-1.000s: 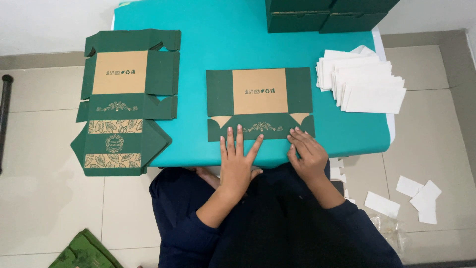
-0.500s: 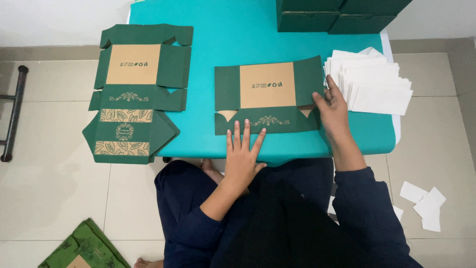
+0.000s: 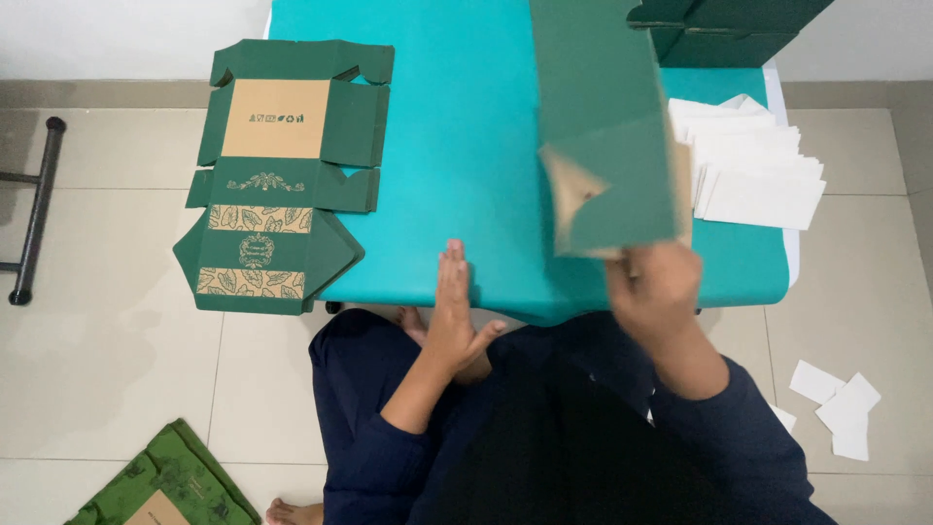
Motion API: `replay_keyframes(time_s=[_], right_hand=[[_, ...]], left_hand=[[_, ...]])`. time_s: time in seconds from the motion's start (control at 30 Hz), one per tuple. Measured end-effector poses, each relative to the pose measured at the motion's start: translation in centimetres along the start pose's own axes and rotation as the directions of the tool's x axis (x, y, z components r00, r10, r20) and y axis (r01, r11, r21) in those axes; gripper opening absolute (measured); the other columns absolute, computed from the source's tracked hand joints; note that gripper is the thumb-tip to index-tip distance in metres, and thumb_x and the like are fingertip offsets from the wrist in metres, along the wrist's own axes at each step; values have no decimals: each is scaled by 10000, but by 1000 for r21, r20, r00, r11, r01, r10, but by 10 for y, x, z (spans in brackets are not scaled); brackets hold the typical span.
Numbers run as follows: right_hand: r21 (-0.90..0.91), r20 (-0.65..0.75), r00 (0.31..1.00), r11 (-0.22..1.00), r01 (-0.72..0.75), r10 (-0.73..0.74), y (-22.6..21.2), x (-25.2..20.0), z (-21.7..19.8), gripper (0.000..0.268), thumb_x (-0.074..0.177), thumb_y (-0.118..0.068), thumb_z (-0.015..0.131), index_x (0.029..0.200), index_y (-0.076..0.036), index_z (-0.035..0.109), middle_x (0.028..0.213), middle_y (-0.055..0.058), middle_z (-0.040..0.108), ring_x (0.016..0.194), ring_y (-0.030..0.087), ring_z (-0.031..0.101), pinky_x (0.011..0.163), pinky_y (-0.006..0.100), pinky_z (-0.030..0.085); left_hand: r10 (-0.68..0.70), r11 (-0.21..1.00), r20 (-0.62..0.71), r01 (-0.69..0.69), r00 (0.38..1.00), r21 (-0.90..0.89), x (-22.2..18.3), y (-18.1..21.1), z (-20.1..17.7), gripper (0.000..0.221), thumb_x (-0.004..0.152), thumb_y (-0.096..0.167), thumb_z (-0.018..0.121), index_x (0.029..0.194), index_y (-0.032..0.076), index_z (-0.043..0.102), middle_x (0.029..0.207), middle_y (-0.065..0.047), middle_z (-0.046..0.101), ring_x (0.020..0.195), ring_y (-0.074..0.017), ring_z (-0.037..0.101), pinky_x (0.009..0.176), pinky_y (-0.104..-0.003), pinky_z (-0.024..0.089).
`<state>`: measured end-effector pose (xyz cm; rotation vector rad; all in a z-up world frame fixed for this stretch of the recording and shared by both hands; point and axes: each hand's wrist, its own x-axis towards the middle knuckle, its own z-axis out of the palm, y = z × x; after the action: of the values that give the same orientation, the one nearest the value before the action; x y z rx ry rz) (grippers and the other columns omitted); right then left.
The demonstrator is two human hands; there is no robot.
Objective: Manually folding and assembling a decorative cardboard box from a flat template and adding a paper liner.
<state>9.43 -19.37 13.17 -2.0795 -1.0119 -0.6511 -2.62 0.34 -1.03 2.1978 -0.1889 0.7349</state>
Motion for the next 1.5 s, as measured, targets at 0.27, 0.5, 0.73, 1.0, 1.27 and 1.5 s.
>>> replay_keyframes(time_s=[0.27,0.5,0.73,1.0,1.27,1.5], right_hand=[[-304,303,928,901,308,-215,-48,-43,102,426,925,-115,492,1338,-212,530,1093,157,657,991,297,671,797,363,548],[-239,491,866,941,240,-96,-54,-57,100,411,851,-178,635,1254,-99,606,1195,252,608,1149,393,572,908,480,485],[-133,700,714,981,139,-6,-53,-60,93,556,879,-319,592,1364,-69,484,1379,299,429,1340,462,334,1039,546,330],[-137,786,617,985,101,46,-50,-47,93,521,895,-370,580,1327,-84,524,1356,289,456,1317,452,375,1003,528,392],[-216,674,737,940,264,-52,-53,-47,102,416,886,-382,588,1165,-78,644,1178,296,586,1167,434,547,845,439,529],[-115,630,755,939,323,-182,-59,-25,119,389,956,-328,517,1072,22,641,1211,247,580,1240,368,498,980,406,449]], left_hand=[[-29,999,-330,19,943,-32,3,-19,-51,1010,830,442,671,1480,-13,47,1536,-286,96,1409,-460,178,1138,-585,186],[-268,937,-525,346,808,54,4,-12,-70,454,861,25,620,1301,30,510,1056,-91,418,909,-266,509,791,-374,472],[-695,715,-204,692,689,-100,9,13,-102,399,913,132,542,1304,135,465,710,-133,584,655,-301,588,642,-383,459],[-700,676,24,673,714,-299,16,-1,-105,516,916,173,592,1399,51,455,1194,-231,620,1079,-261,559,937,-423,426],[-629,769,-14,620,777,-155,38,3,-99,793,914,103,568,1493,-2,36,1280,-235,573,1065,-317,586,836,-372,390],[-501,811,-9,473,865,344,24,-6,-83,692,865,184,630,1446,22,292,1410,-178,438,1321,-353,380,1113,-583,144]])
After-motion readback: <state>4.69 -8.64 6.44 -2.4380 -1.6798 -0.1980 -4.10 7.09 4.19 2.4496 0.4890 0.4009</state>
